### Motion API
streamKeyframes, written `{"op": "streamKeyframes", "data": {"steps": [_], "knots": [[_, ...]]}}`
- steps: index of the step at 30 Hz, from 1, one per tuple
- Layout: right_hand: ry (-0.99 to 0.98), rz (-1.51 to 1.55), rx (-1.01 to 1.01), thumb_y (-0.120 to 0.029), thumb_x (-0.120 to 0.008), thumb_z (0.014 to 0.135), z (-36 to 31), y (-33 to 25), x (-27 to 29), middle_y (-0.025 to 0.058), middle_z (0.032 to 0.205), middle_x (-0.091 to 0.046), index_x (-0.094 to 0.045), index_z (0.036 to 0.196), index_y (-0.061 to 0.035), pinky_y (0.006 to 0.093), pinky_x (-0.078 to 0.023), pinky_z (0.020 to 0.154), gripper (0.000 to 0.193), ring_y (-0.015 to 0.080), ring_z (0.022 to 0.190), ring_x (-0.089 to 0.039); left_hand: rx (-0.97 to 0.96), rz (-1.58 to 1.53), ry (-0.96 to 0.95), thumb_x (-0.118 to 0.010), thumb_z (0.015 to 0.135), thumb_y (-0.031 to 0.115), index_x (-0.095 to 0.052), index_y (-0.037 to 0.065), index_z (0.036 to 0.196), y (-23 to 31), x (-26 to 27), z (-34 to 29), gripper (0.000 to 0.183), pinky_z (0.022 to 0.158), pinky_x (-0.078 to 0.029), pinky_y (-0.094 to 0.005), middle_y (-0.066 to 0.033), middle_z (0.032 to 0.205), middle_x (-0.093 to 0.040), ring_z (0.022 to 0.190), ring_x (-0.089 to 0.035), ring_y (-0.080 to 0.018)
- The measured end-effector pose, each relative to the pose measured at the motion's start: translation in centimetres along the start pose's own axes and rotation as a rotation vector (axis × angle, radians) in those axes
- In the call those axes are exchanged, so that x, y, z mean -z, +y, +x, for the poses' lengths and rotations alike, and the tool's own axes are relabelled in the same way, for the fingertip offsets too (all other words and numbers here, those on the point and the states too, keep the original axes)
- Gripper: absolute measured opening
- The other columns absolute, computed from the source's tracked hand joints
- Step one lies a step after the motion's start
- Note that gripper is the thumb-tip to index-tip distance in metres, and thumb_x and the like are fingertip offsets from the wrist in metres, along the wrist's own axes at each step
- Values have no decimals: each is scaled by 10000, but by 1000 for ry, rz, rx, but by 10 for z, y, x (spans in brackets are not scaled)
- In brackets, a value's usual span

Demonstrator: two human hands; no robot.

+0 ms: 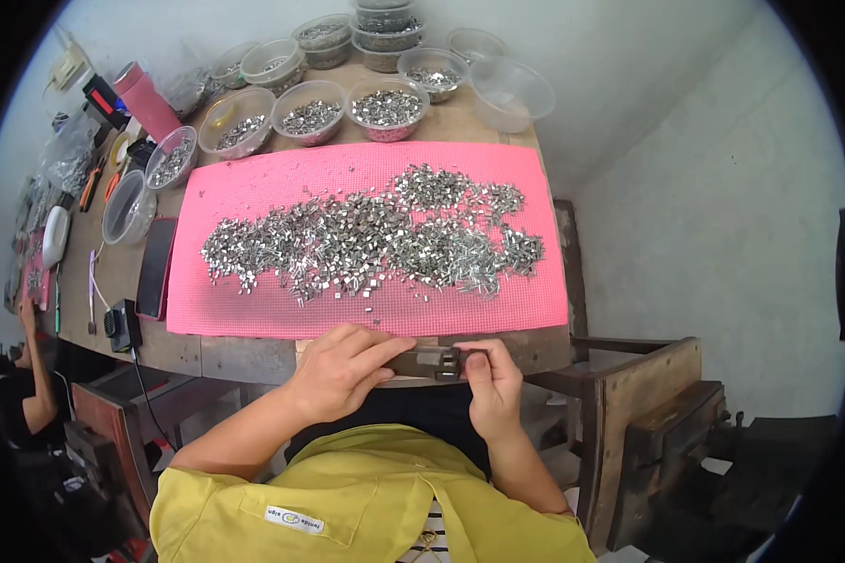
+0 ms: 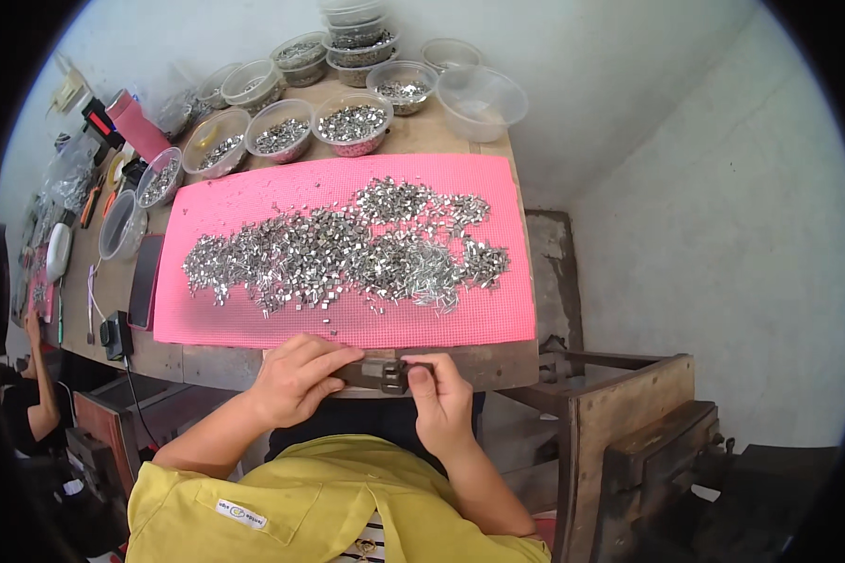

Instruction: The person places metal pieces into a metal holder, operates a hand press to compress them, and repeatedly inserts more small metal pieces into the holder.

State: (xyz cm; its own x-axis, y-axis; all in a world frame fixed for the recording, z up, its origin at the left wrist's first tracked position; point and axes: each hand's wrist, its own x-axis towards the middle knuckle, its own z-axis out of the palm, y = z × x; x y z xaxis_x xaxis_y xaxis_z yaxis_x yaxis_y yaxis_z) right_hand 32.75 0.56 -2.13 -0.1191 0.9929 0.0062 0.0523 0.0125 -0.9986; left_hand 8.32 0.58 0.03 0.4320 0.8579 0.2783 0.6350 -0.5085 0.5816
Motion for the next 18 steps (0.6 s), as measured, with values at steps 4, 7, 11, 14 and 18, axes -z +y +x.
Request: {"op": "streamKeyframes", "data": {"steps": [4,7,11,14,18], "knots": [[63,-41,14,-318,-571,1112,8,0,-5,-23,907,-628,-673,1118,-12,220,-416,713,322,48,781,-494,43,-18,-42,-745,884,172,-671,162,1364,-4,2,5,486,850,-532,-405,-54,1111,-700,969,-641,-282],[47,-53,-19,-270,-606,1093,12,2,-1,54,896,-694,-684,1106,14,279,-494,763,295,106,835,-599,67,28,14,-750,875,174,-682,174,1350,-3,-5,0,481,842,-536,-414,-66,1171,-702,982,-649,-283],[42,-170,22,-265,-632,1076,20,0,-1,86,894,-681,-698,1098,15,299,-499,763,288,157,813,-610,-1,99,160,-756,861,176,-688,186,1347,-6,-6,4,491,824,-538,-423,-88,1239,-694,1002,-659,-285],[39,-317,119,-269,-656,1056,24,-6,-2,99,893,-657,-710,1083,14,335,-502,777,290,233,848,-610,18,108,114,-791,805,147,-693,152,1337,-10,-3,4,541,812,-541,-421,-122,1283,-695,1050,-678,-321],[81,-433,200,-310,-676,1027,23,-10,-5,84,899,-648,-731,1037,-33,392,-445,878,283,273,935,-588,-67,155,130,-791,799,144,-692,141,1339,-16,-3,-4,550,811,-533,-408,-167,1319,-680,1055,-680,-329]]}}
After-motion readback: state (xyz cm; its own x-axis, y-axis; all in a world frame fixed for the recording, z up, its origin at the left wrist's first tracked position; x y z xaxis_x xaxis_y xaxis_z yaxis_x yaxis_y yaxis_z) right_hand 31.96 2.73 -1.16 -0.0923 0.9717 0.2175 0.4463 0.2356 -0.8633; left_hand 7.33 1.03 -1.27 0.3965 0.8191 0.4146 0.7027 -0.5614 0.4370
